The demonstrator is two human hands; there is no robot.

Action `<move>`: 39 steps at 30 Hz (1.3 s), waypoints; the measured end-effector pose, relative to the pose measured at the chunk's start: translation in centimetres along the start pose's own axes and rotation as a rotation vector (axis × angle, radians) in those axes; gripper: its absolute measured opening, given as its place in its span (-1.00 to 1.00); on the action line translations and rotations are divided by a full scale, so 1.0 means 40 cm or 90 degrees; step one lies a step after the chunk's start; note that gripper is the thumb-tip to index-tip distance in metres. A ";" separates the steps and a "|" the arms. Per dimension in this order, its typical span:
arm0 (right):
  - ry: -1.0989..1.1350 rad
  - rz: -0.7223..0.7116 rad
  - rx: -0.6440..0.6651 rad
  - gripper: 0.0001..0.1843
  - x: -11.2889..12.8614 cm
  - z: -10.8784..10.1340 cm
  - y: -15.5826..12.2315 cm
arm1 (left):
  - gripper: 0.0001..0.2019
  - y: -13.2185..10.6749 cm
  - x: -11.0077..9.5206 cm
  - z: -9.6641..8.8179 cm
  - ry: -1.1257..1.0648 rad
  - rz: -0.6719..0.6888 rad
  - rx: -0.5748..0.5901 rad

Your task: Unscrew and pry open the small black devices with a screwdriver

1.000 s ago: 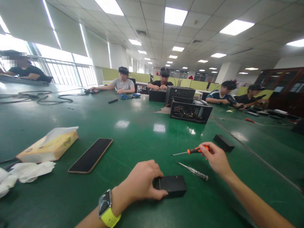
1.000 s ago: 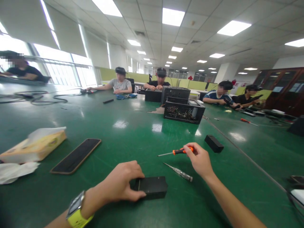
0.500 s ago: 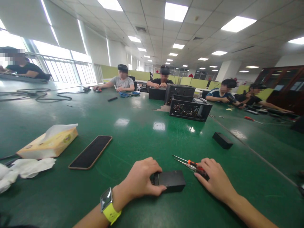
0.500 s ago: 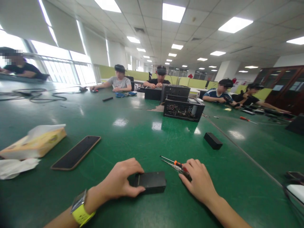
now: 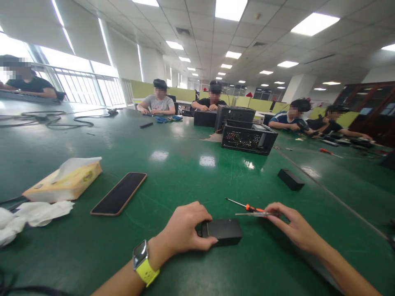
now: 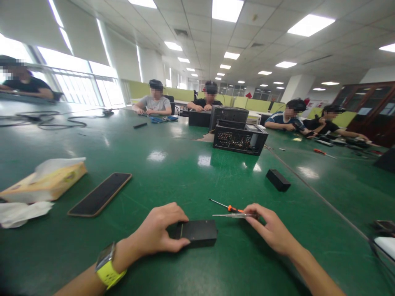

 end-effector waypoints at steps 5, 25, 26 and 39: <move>0.046 -0.043 0.043 -0.69 0.010 -0.041 -0.010 | -0.71 0.000 -0.001 -0.001 -0.007 0.001 -0.009; -0.021 -0.113 0.051 -0.79 0.054 0.066 -0.010 | -0.72 0.002 -0.009 -0.009 0.008 0.007 -0.003; -0.021 -0.115 0.062 -0.80 0.056 0.070 -0.007 | -0.72 0.002 -0.009 -0.010 0.005 0.007 -0.006; 0.025 -0.007 -0.012 -0.88 0.038 0.027 -0.004 | -0.68 0.009 -0.026 -0.022 0.047 -0.006 0.021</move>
Point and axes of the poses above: each hand's wrist, its own y-axis towards the middle knuckle, its own z-axis out of the palm, x = y × z, the point moved 1 cm from there along y, towards the middle knuckle, and after that the axes turned 2 degrees about y, right-handed, at the moved point
